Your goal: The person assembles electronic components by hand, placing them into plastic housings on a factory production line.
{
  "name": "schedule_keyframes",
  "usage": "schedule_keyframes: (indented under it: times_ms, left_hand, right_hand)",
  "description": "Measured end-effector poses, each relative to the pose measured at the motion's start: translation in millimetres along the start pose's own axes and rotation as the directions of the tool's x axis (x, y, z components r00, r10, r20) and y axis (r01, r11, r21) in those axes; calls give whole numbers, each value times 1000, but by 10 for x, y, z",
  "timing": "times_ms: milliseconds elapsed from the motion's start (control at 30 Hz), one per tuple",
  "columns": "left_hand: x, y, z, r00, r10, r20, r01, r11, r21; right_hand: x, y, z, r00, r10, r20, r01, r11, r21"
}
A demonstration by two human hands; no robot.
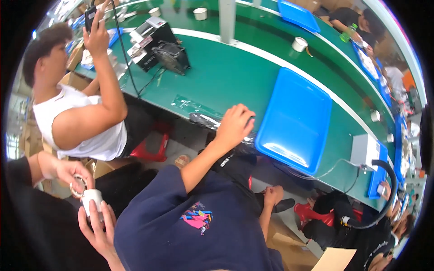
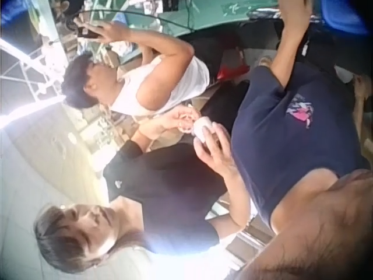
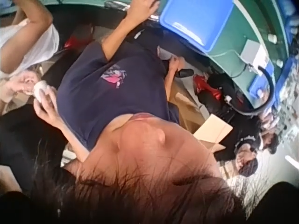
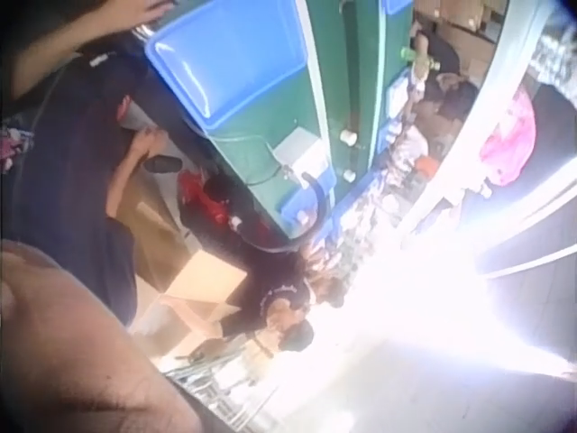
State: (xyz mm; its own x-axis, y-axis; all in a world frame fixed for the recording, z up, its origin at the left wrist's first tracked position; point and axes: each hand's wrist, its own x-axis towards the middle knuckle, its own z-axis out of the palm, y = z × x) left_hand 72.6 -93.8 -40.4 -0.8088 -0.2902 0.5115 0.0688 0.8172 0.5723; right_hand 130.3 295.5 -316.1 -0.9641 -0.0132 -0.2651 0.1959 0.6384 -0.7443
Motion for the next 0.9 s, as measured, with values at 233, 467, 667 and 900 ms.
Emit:
schedule_keyframes:
  times_ms: [233,467,667,900]
  left_hand:
    - [-7,-21,39,1000,-5,-15,5,1000,22]
    - [-4,19,86,996,-18,-85,22,999,46]
    - [-50,-18,90,994,-19,-105,24,999,44]
    - [-52,-7,85,993,-37,-111,42,998,48]
  right_hand:
    - [42,-137,-47,997,-74,18,75,996,-47]
    - [176,-218,-171,976,-184,115,216,847,-485]
    - [171,-325,-128,980,-112,164,179,860,-478]
    - [238,-211,-101,987,-69,148,137,838,-528]
